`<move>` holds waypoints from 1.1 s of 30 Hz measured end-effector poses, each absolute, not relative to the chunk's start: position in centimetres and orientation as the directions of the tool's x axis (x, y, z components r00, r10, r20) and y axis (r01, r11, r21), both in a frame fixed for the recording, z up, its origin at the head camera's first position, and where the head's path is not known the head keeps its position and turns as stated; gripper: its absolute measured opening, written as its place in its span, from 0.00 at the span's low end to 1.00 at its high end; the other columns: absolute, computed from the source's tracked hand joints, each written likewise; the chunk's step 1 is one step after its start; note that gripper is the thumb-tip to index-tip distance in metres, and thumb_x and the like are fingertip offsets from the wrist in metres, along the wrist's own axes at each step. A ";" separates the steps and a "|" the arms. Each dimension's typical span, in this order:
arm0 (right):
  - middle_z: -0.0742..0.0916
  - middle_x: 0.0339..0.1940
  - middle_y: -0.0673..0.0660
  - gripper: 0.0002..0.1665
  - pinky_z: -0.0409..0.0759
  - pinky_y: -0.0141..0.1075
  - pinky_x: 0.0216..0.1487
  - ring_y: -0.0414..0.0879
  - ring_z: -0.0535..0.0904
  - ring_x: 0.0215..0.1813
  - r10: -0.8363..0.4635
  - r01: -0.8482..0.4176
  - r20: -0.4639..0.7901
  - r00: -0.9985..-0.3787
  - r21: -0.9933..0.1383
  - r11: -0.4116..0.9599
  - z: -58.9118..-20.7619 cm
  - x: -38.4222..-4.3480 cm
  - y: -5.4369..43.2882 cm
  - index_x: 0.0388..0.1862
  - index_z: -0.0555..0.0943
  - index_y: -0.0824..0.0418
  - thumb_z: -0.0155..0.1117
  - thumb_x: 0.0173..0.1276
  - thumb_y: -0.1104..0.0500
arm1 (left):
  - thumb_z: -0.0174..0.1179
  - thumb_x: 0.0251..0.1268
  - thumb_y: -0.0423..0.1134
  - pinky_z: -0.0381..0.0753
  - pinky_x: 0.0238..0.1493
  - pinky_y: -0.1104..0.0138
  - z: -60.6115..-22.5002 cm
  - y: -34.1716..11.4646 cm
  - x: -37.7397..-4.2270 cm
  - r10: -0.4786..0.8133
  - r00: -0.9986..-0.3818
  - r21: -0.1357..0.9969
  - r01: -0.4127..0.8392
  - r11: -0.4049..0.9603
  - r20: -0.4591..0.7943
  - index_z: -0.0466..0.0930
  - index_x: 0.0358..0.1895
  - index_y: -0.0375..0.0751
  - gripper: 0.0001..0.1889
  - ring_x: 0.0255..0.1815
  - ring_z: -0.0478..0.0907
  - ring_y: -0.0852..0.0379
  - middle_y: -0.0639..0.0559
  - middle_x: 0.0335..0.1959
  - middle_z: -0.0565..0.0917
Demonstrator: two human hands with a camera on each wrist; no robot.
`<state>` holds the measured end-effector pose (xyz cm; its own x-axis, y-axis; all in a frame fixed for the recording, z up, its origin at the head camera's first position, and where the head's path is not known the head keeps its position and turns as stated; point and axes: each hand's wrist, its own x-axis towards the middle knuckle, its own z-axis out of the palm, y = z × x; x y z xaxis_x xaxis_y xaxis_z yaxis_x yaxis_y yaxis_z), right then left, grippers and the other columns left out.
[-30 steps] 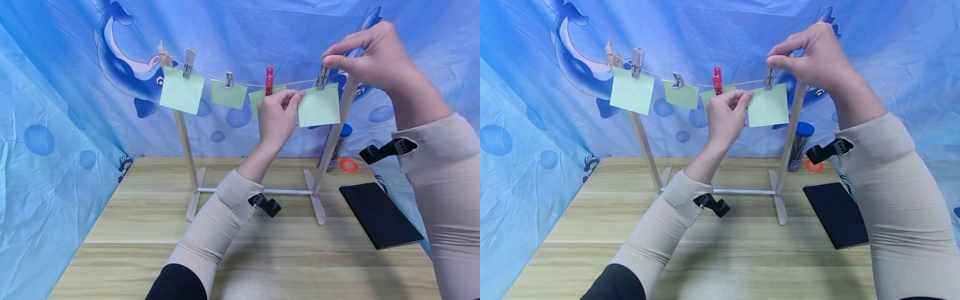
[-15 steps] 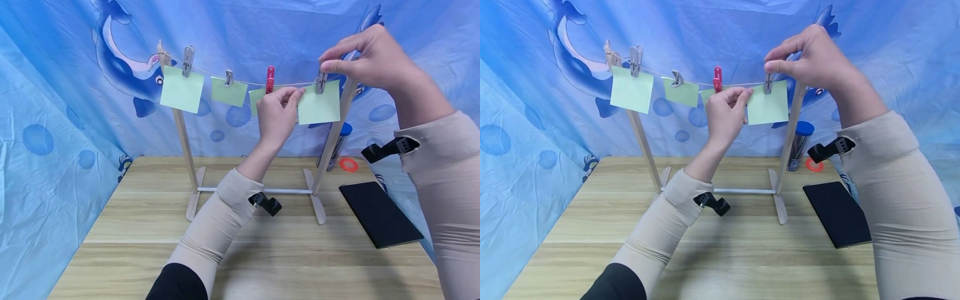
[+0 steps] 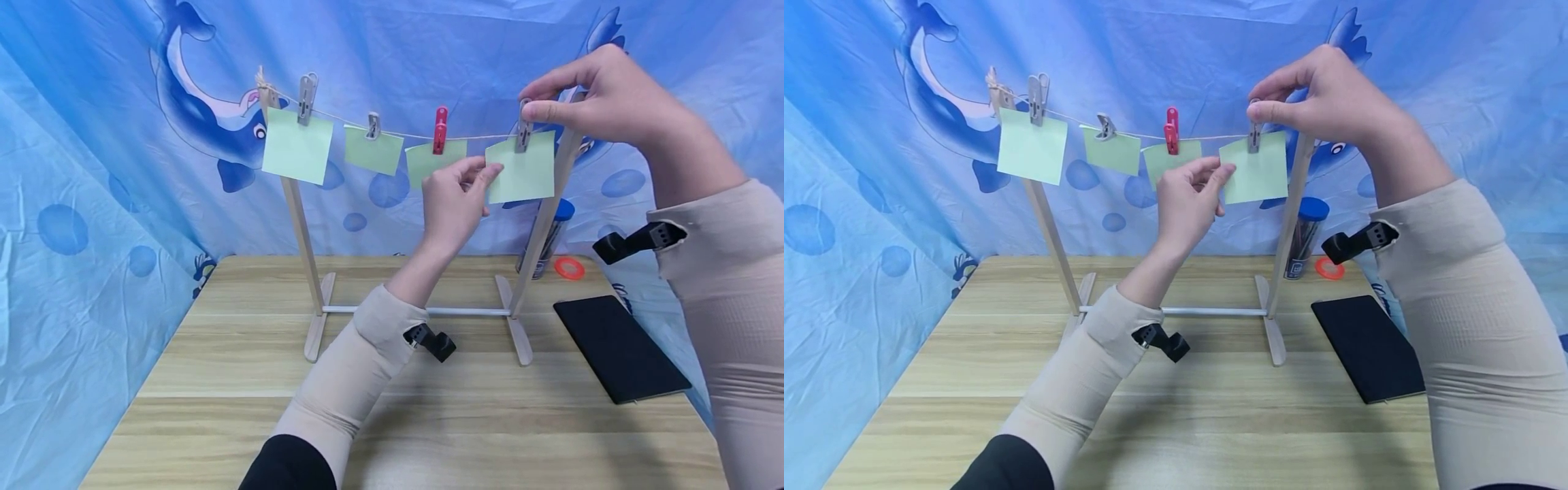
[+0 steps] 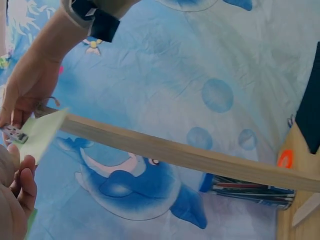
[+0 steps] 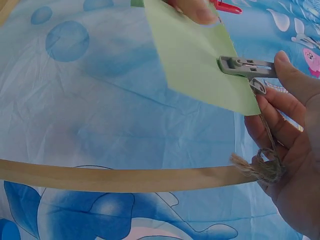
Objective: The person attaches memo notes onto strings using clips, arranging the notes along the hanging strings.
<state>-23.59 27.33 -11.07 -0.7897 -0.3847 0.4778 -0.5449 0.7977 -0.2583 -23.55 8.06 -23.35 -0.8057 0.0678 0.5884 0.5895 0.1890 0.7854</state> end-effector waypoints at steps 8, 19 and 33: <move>0.84 0.55 0.61 0.22 0.73 0.19 0.35 0.42 0.70 0.42 -0.396 -0.555 0.480 -0.783 -0.250 0.794 -11.2 -23.8 27.0 0.61 0.84 0.62 0.67 0.73 0.52 | 0.65 0.70 0.52 0.81 0.28 0.72 -27.7 6.6 -21.8 0.170 -0.840 0.795 0.543 0.270 0.516 0.86 0.54 0.37 0.21 0.25 0.84 0.64 0.49 0.34 0.90; 0.82 0.42 0.40 0.22 0.73 0.21 0.32 0.44 0.71 0.35 -0.375 -0.564 0.518 -0.769 -0.273 0.780 -11.7 -23.6 27.5 0.61 0.84 0.60 0.67 0.72 0.52 | 0.66 0.69 0.52 0.83 0.36 0.68 -32.5 2.9 -20.8 0.233 -0.873 0.775 0.488 0.402 0.428 0.87 0.52 0.38 0.21 0.31 0.85 0.62 0.51 0.33 0.90; 0.86 0.50 0.43 0.26 0.71 0.28 0.60 0.39 0.77 0.55 0.043 -0.782 0.940 -0.337 -0.305 0.544 -15.4 -21.9 28.4 0.51 0.86 0.68 0.71 0.67 0.47 | 0.67 0.68 0.51 0.85 0.37 0.65 -36.5 -2.4 -19.1 0.264 -0.914 0.782 0.401 0.477 0.308 0.86 0.54 0.39 0.21 0.34 0.86 0.60 0.52 0.35 0.90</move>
<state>-21.88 28.43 -15.40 -0.3375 0.0431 0.9404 -0.7816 0.5438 -0.3054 -19.11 -2.41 -36.51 -0.9140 0.2636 0.3084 0.4014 0.4766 0.7821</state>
